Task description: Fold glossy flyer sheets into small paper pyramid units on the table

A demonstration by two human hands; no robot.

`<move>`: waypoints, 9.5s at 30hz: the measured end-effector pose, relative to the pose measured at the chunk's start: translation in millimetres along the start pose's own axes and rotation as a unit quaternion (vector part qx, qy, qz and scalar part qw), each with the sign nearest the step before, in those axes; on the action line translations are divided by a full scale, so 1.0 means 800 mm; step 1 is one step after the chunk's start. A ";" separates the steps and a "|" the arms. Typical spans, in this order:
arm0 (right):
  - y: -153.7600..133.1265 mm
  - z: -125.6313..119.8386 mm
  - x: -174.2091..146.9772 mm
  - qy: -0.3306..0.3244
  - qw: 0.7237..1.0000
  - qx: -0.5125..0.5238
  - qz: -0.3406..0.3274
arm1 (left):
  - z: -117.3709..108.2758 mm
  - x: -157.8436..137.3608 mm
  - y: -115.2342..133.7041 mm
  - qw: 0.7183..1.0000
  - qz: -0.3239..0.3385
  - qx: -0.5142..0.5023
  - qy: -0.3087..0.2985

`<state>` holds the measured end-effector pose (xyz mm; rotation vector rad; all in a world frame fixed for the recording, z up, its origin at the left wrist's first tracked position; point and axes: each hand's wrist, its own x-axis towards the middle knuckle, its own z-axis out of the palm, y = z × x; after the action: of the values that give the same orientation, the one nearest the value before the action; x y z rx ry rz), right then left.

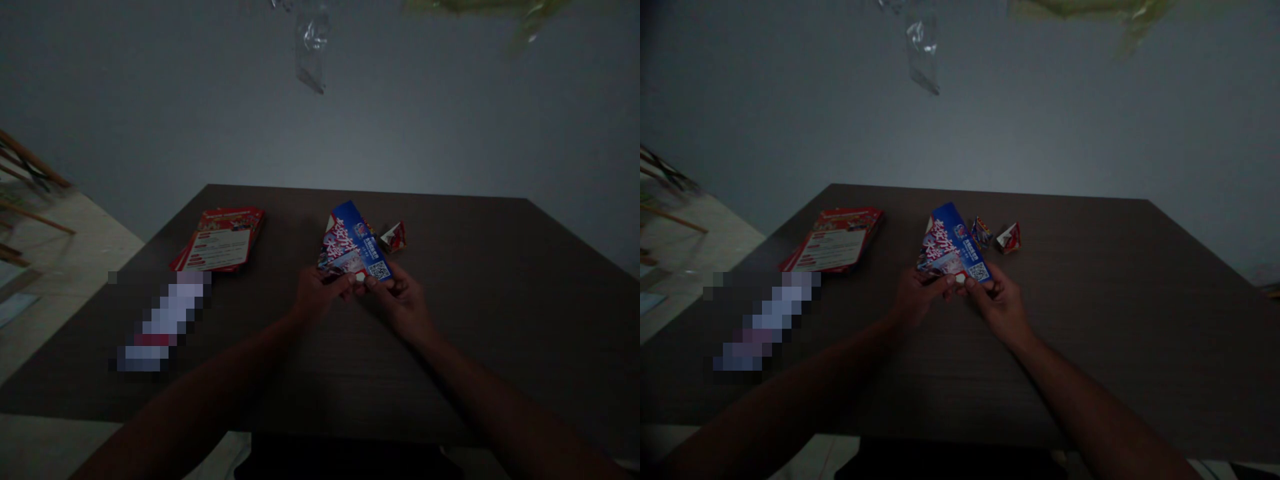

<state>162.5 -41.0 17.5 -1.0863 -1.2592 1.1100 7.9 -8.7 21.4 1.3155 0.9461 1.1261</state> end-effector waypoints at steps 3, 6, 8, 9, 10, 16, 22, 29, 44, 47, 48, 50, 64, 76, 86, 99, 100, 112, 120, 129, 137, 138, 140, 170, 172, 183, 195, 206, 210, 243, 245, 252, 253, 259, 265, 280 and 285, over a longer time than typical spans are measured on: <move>0.001 0.001 -0.001 -0.012 1.000 -0.007 -0.004 | 0.000 0.002 -0.003 1.000 0.009 -0.001 0.010; 0.003 0.003 -0.002 -0.026 0.999 -0.005 -0.018 | 0.001 0.003 -0.005 0.999 0.015 -0.036 0.025; 0.004 0.004 -0.002 -0.033 0.999 -0.005 -0.026 | 0.003 0.003 -0.004 0.998 0.018 -0.052 0.017; 0.004 0.004 -0.002 -0.036 0.999 -0.005 -0.026 | 0.003 0.003 -0.003 0.998 0.017 -0.058 0.010; 0.005 0.004 -0.002 -0.039 0.999 -0.005 -0.025 | 0.004 0.003 -0.003 0.998 0.014 -0.062 0.003; 0.006 0.000 -0.003 -0.070 0.997 0.031 -0.009 | -0.004 0.011 -0.005 0.998 0.021 -0.050 -0.020; 0.013 -0.015 0.006 -0.014 0.997 0.076 -0.012 | -0.020 0.022 -0.017 0.999 0.015 -0.017 -0.028; 0.024 -0.038 0.026 0.084 0.989 0.116 -0.046 | -0.030 0.027 -0.021 0.998 -0.015 0.016 -0.056; 0.019 -0.067 0.030 -0.044 0.991 -0.118 0.035 | -0.048 0.037 -0.023 0.980 0.066 0.147 -0.116; 0.021 -0.069 0.029 -0.049 0.990 -0.122 0.053 | -0.051 0.038 -0.023 0.973 0.087 0.182 -0.112; 0.020 -0.070 0.029 -0.047 0.990 -0.119 0.054 | -0.053 0.038 -0.024 0.971 0.092 0.194 -0.108; 0.019 -0.073 0.030 -0.043 0.992 -0.106 0.053 | -0.056 0.038 -0.025 0.969 0.096 0.206 -0.100; 0.022 -0.077 0.033 -0.039 0.989 -0.141 0.018 | -0.054 0.032 -0.019 0.962 0.110 0.227 -0.110; 0.021 -0.073 0.034 -0.019 0.987 -0.160 0.011 | -0.053 0.031 -0.021 0.955 0.112 0.239 -0.133; 0.022 -0.074 0.034 -0.030 0.986 -0.164 -0.001 | -0.052 0.031 -0.021 0.956 0.103 0.239 -0.134; 0.018 -0.082 0.032 -0.074 0.994 -0.077 0.017 | -0.054 0.038 -0.019 0.986 0.057 0.156 -0.033; 0.017 -0.081 0.031 -0.084 0.994 -0.073 0.015 | -0.054 0.038 -0.017 0.989 0.048 0.141 -0.018; 0.007 -0.071 0.026 0.031 0.986 -0.127 -0.108 | -0.059 0.039 -0.027 0.982 0.038 -0.139 -0.121; 0.008 -0.066 0.025 0.070 0.988 -0.103 -0.096 | -0.052 0.024 -0.023 0.964 0.226 0.109 -0.087; 0.012 -0.073 0.024 0.002 0.989 -0.113 -0.093 | -0.051 0.025 -0.017 0.939 0.285 0.172 -0.089; 0.005 -0.070 0.021 -0.045 0.983 -0.126 -0.122 | -0.049 0.020 -0.013 0.914 0.295 0.223 -0.167; 0.005 -0.069 0.021 -0.048 0.983 -0.128 -0.125 | -0.049 0.020 -0.015 0.912 0.291 0.231 -0.175; 0.005 -0.069 0.021 -0.056 0.982 -0.126 -0.128 | -0.050 0.021 -0.018 0.908 0.288 0.239 -0.186; -0.006 -0.064 0.016 -0.031 0.974 -0.172 -0.141 | -0.044 0.016 -0.009 0.900 0.321 0.268 -0.123; -0.006 -0.062 0.016 -0.025 0.975 -0.176 -0.136 | -0.041 0.015 -0.009 0.908 0.312 0.261 -0.105; -0.005 -0.058 0.011 0.023 0.983 -0.146 -0.110 | -0.037 0.006 0.003 0.965 0.193 0.170 -0.044; -0.001 -0.046 0.013 0.096 0.992 -0.047 -0.072 | -0.028 0.006 -0.003 0.982 0.123 0.091 0.107; -0.001 -0.037 0.015 0.108 0.992 0.008 -0.067 | -0.025 0.008 -0.002 0.978 0.109 0.077 0.158; 0.000 -0.036 0.016 0.116 0.991 0.026 -0.063 | -0.024 0.008 0.001 0.979 0.098 0.086 0.156; 0.011 -0.043 0.025 0.160 0.979 0.115 -0.055 | -0.036 0.020 -0.004 0.999 -0.027 0.006 -0.038; 0.013 -0.043 0.026 0.165 0.977 0.125 -0.054 | -0.036 0.020 -0.003 0.998 -0.027 0.021 -0.058; 0.019 -0.033 0.023 0.128 0.980 0.149 -0.037 | -0.025 0.016 0.000 0.999 -0.017 0.017 -0.043; 0.020 -0.030 0.021 0.123 0.981 0.145 -0.032 | -0.022 0.016 0.000 0.999 -0.018 0.013 -0.042; 0.018 -0.012 0.014 0.045 0.996 0.075 -0.005 | -0.007 0.015 -0.001 0.999 -0.022 -0.006 -0.044; 0.016 -0.003 0.013 -0.010 0.995 0.095 -0.011 | 0.000 0.011 0.001 0.998 -0.008 -0.025 -0.051; 0.022 -0.006 0.014 0.061 0.990 0.126 0.023 | -0.010 0.016 0.002 0.999 -0.013 0.000 -0.044; 0.022 -0.012 0.018 0.087 0.987 0.138 0.014 | -0.018 0.020 0.003 0.999 -0.022 0.005 -0.050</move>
<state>172.0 -24.3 1.7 -0.9701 -0.9254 1.1455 -2.5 9.9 24.3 1.3404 0.9045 1.0139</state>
